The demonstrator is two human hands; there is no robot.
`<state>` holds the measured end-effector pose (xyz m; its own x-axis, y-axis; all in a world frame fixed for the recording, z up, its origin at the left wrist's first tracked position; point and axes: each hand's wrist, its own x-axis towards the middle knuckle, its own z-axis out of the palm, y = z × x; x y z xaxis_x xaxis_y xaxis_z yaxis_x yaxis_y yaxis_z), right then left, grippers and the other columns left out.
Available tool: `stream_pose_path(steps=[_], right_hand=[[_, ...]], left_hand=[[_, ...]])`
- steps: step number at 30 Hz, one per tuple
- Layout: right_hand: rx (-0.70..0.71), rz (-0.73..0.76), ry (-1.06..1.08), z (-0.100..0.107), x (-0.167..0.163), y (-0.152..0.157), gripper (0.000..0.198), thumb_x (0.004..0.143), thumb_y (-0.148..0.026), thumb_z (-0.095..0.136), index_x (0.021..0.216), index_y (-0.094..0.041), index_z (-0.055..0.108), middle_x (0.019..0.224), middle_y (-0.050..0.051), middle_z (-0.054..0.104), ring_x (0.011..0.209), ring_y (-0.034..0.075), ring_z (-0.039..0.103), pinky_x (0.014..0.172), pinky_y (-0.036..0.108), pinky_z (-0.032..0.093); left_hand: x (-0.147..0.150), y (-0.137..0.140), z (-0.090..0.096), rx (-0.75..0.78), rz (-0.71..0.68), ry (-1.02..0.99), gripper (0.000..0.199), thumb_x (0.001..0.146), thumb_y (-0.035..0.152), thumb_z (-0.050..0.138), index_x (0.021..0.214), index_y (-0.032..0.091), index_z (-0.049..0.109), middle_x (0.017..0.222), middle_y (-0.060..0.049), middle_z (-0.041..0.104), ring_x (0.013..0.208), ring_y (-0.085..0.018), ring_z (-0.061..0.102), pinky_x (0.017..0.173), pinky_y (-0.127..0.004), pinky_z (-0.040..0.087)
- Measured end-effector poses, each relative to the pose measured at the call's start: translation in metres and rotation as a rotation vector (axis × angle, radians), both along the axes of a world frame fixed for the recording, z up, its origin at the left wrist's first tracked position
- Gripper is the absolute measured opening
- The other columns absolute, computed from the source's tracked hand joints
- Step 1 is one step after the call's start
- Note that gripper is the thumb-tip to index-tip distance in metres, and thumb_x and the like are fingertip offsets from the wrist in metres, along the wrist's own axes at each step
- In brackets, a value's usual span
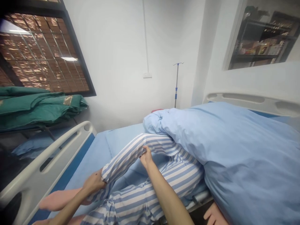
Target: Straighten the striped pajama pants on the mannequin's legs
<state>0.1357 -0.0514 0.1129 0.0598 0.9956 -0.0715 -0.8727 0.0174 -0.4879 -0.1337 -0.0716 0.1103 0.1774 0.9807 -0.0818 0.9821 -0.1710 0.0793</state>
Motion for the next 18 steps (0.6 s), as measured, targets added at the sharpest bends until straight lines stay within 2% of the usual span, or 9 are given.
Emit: stream_pose_path(steps=[6,10,15,18], right_hand=[[-0.089,0.033,0.106,-0.03,-0.021,-0.009,0.015,0.063,-0.02,0.046,0.075,-0.015,0.053,0.066,0.001,0.062,0.055,0.013,0.054,0.05,0.023,0.041],[-0.156,0.049,0.125,-0.051,-0.03,-0.015,0.016,0.062,-0.019,0.045,0.075,-0.015,0.053,0.065,0.002,0.062,0.057,0.014,0.056,0.052,0.024,0.042],[-0.207,0.092,0.129,-0.079,-0.039,-0.016,0.016,0.06,-0.018,0.043,0.073,-0.014,0.053,0.062,0.002,0.061,0.058,0.015,0.056,0.054,0.026,0.043],[-0.244,0.096,0.119,-0.091,-0.042,-0.01,0.017,0.059,-0.018,0.042,0.072,-0.015,0.052,0.059,0.001,0.061,0.056,0.015,0.056,0.055,0.026,0.043]], left_hand=[[-0.031,-0.002,0.022,-0.042,-0.04,0.141,0.062,0.05,0.022,0.05,0.111,0.025,0.04,0.095,-0.006,0.058,0.086,-0.026,0.053,0.061,-0.03,0.038],[-0.04,-0.001,0.027,-0.034,-0.067,0.217,0.052,0.052,0.02,0.048,0.104,0.025,0.045,0.093,-0.007,0.059,0.085,-0.025,0.054,0.064,-0.032,0.039],[-0.042,0.006,0.028,-0.065,-0.098,0.313,0.049,0.05,0.022,0.051,0.099,0.023,0.048,0.092,-0.008,0.059,0.085,-0.026,0.054,0.066,-0.034,0.04],[-0.043,0.013,0.018,-0.07,-0.096,0.327,0.049,0.052,0.023,0.049,0.102,0.023,0.047,0.094,-0.009,0.058,0.084,-0.025,0.054,0.066,-0.034,0.04]])
